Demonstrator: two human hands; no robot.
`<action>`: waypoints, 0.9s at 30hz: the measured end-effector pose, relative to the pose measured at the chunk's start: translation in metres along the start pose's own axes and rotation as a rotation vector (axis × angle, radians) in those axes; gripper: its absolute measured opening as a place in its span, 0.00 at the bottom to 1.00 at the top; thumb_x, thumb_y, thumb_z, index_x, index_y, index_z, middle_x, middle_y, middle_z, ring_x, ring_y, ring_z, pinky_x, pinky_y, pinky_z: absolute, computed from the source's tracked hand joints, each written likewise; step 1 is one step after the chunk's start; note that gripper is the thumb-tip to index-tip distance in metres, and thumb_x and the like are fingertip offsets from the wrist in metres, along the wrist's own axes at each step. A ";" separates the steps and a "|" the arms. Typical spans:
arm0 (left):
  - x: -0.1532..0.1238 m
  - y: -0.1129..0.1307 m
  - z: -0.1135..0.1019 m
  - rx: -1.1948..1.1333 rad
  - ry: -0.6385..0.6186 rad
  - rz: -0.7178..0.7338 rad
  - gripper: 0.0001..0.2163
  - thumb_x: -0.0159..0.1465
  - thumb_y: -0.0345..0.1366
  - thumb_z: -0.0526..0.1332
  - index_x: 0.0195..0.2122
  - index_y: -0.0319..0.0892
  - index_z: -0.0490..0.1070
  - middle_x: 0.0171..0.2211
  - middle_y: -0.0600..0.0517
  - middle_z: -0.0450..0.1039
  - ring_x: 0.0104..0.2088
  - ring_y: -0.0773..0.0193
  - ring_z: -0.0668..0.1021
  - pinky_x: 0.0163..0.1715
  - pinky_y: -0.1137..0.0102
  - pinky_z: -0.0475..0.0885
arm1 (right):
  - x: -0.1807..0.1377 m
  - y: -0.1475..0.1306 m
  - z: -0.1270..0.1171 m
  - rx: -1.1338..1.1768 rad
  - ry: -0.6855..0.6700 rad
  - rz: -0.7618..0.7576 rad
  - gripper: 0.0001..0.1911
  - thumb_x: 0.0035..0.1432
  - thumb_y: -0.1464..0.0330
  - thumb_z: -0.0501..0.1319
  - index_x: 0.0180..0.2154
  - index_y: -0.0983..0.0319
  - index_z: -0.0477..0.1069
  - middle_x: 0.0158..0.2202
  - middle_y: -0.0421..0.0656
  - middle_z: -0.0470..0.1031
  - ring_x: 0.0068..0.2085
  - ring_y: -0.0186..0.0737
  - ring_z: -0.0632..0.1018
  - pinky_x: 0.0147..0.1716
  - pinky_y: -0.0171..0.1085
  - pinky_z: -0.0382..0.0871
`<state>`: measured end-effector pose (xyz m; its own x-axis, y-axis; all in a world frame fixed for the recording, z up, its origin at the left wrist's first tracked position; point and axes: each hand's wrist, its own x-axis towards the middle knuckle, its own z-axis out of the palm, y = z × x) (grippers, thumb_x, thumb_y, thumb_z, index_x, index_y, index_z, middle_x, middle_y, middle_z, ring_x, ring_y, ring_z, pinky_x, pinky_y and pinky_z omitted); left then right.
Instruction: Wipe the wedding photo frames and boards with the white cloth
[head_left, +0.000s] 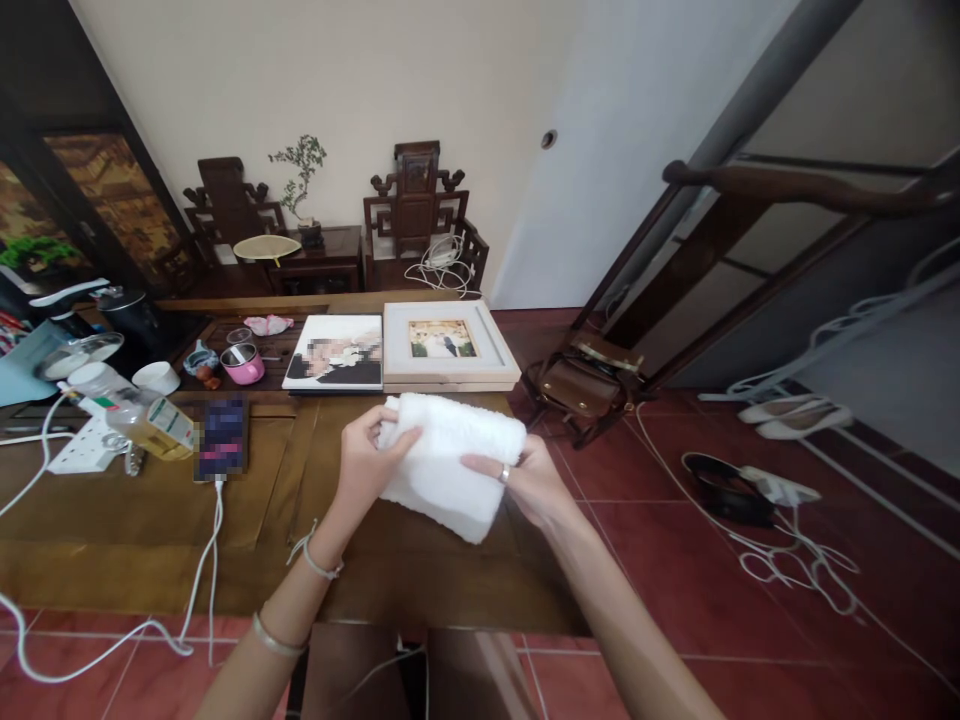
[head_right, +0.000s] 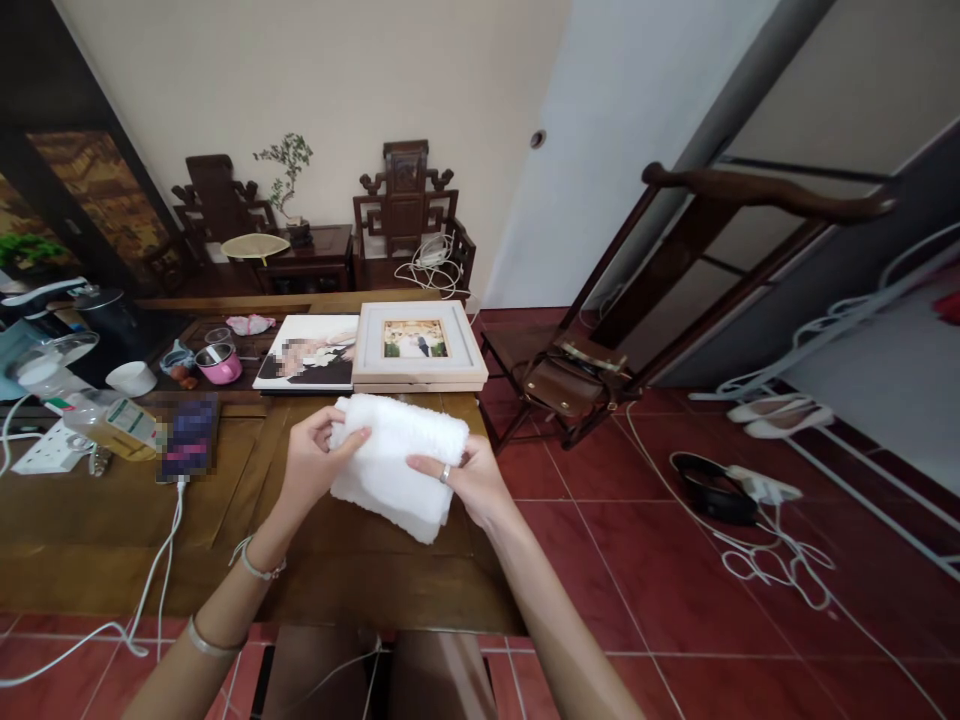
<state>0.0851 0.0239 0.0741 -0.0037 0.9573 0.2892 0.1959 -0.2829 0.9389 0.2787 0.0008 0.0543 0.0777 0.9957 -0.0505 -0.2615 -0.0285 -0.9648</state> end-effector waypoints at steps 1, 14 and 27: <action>0.001 0.001 0.000 -0.018 0.003 0.024 0.09 0.52 0.36 0.66 0.25 0.40 0.67 0.28 0.54 0.67 0.29 0.69 0.70 0.29 0.75 0.65 | 0.000 -0.001 0.000 -0.029 0.015 -0.014 0.20 0.28 0.69 0.75 0.30 0.64 0.77 0.32 0.44 0.80 0.31 0.44 0.78 0.31 0.40 0.73; 0.027 0.009 0.005 -0.492 0.091 -0.155 0.20 0.41 0.33 0.72 0.26 0.41 0.58 0.27 0.57 0.67 0.26 0.71 0.74 0.29 0.75 0.70 | 0.012 -0.009 -0.002 -0.173 -0.083 -0.121 0.14 0.35 0.67 0.72 0.27 0.64 0.74 0.28 0.40 0.77 0.27 0.39 0.75 0.27 0.35 0.70; 0.097 -0.046 -0.080 0.365 0.274 0.021 0.12 0.51 0.36 0.64 0.35 0.42 0.65 0.43 0.46 0.67 0.48 0.54 0.72 0.47 0.60 0.68 | -0.015 -0.040 -0.050 -0.503 0.328 -0.321 0.24 0.33 0.63 0.73 0.36 0.65 0.75 0.40 0.49 0.79 0.39 0.54 0.78 0.36 0.47 0.75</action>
<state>-0.0033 0.1247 0.0735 -0.2462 0.8862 0.3924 0.5312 -0.2152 0.8195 0.3358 -0.0172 0.0813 0.3852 0.8856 0.2596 0.2966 0.1475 -0.9435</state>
